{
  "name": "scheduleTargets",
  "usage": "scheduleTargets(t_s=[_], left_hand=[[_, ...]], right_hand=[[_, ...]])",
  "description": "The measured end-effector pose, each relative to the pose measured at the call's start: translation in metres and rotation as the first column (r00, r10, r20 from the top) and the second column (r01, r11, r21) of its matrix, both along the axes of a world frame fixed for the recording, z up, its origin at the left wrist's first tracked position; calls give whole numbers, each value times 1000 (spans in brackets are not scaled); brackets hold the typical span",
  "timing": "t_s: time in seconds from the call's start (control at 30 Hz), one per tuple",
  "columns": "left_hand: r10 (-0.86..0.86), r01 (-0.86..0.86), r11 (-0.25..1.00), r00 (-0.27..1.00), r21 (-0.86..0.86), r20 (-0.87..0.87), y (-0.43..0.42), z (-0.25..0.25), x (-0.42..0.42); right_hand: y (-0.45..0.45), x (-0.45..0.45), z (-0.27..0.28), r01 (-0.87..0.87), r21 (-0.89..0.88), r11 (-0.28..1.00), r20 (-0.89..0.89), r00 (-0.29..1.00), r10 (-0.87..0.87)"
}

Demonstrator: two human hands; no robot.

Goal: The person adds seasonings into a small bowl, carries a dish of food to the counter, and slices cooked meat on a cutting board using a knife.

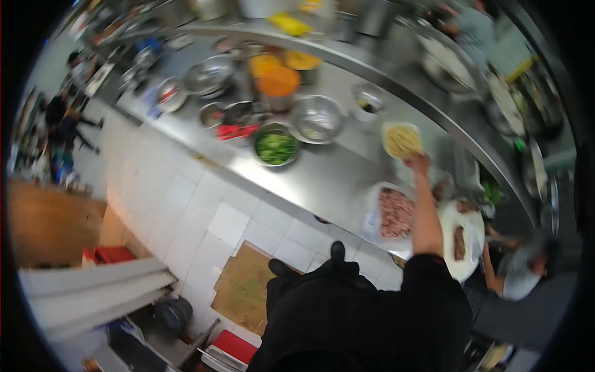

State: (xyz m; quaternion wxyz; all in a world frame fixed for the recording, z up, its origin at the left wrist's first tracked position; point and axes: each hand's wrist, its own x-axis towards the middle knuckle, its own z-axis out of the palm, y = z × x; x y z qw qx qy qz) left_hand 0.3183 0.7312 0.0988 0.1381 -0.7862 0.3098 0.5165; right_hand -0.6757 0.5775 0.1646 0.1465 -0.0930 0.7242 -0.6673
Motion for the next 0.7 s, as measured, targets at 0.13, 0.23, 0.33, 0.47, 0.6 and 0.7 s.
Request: scheduleTargets(t_s=[0.13, 0.23, 0.33, 0.47, 0.6, 0.7], left_hand=[[-32, 32, 999, 999, 5, -3, -38, -42, 64], [-308, 308, 951, 951, 12, 9, -103, -104, 121], [-380, 483, 778, 871, -402, 311, -256, -109, 121], [-322, 306, 411, 930, -859, 177, -462, -13, 99], [-214, -7, 388, 972, -922, -98, -581, 29, 100], [-112, -15, 324, 992, -946, -54, -596, 27, 130]], right_hand=[[18, 84, 53, -102, 119, 988, -114, 987, 116], [-20, 186, 116, -256, 230, 939, 33, 966, 255], [-75, 275, 132, -384, 133, 914, 123, 921, 370], [-192, 401, 144, -632, 49, 774, 239, 759, 605], [-337, 511, 137, -840, -14, 542, 217, 527, 822], [-457, 587, 140, -933, -37, 357, 241, 338, 910]])
